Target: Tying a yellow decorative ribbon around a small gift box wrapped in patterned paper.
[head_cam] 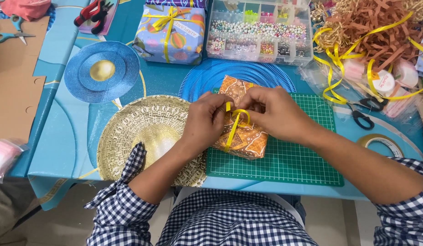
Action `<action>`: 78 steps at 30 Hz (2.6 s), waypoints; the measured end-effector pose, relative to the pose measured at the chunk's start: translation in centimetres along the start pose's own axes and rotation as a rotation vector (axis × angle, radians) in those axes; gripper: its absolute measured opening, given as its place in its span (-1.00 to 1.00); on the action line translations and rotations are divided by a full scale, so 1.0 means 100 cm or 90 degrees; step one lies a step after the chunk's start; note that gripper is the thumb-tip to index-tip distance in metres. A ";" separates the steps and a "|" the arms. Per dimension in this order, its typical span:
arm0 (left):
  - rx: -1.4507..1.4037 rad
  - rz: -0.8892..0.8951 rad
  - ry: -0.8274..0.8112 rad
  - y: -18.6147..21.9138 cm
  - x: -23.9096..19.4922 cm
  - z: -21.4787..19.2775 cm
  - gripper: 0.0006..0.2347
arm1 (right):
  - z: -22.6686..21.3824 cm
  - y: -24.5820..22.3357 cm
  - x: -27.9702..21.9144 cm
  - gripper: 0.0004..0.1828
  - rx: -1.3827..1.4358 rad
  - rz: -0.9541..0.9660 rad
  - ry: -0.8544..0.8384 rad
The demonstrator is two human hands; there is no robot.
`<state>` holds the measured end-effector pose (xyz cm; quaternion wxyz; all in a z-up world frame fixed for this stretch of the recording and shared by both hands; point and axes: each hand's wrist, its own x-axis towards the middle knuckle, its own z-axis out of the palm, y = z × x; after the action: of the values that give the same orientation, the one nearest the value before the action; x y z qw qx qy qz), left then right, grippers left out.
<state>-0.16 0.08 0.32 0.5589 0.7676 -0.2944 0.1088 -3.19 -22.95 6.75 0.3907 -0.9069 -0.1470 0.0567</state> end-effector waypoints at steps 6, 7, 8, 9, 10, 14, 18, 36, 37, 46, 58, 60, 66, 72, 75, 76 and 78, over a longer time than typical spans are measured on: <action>-0.005 0.001 0.001 -0.001 0.000 0.000 -0.79 | 0.014 0.018 0.002 -0.79 0.261 0.092 0.022; -0.004 -0.002 0.001 -0.001 0.000 0.000 -0.79 | 0.013 0.016 0.001 -0.78 0.299 0.107 0.027; -0.004 -0.002 0.000 0.001 0.000 -0.001 -0.79 | 0.011 0.012 0.001 -0.78 0.300 0.108 0.027; -0.006 -0.002 0.000 0.003 0.000 -0.001 -0.79 | 0.009 0.007 0.001 -0.77 0.321 0.122 0.027; -0.007 -0.002 0.001 0.005 0.001 -0.002 -0.80 | 0.007 0.003 0.001 -0.76 0.342 0.136 0.027; -0.013 -0.009 0.002 0.004 0.001 -0.001 -0.80 | 0.016 0.015 0.005 -0.73 0.348 0.129 0.056; -0.015 -0.004 0.013 0.003 -0.001 -0.001 -0.79 | 0.021 0.008 0.003 -0.67 0.329 0.097 0.119; 0.004 0.004 0.030 0.005 -0.001 0.000 -0.78 | 0.017 0.013 0.005 -0.68 0.493 0.114 0.144; 0.001 -0.002 0.027 0.007 -0.001 0.000 -0.77 | 0.012 0.016 0.005 -0.65 0.507 0.129 0.146; -0.003 -0.006 0.028 0.005 -0.001 0.004 -0.78 | -0.025 0.028 -0.005 -0.75 0.568 0.084 0.195; 0.003 -0.008 0.033 0.010 0.002 -0.001 -0.82 | -0.015 0.026 -0.031 -0.88 -0.204 -0.100 0.134; -0.013 -0.017 0.032 0.013 0.002 -0.004 -0.83 | -0.014 0.029 -0.031 -0.89 -0.229 -0.118 0.143; 0.000 0.031 0.030 0.014 0.013 -0.010 -0.88 | -0.014 0.038 -0.038 -0.90 -0.427 -0.260 0.251; -0.022 0.059 0.002 0.016 0.026 -0.005 -0.87 | -0.020 0.024 -0.046 -0.88 -0.573 -0.311 0.246; -0.087 0.018 -0.021 0.029 0.028 -0.002 -0.85 | -0.026 0.025 -0.046 -0.86 -0.491 -0.289 0.186; -0.128 -0.016 -0.036 0.035 0.027 -0.002 -0.87 | -0.028 0.023 -0.046 -0.87 -0.398 -0.254 0.145; -0.172 -0.052 -0.046 0.033 0.021 0.008 -0.86 | -0.036 0.014 -0.043 -0.88 -0.266 -0.216 0.108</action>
<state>-0.47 -2.06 3.66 0.6500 0.7004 -0.2944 0.0177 -6.14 -27.69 8.23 0.2097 -0.9317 -0.2724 -0.1172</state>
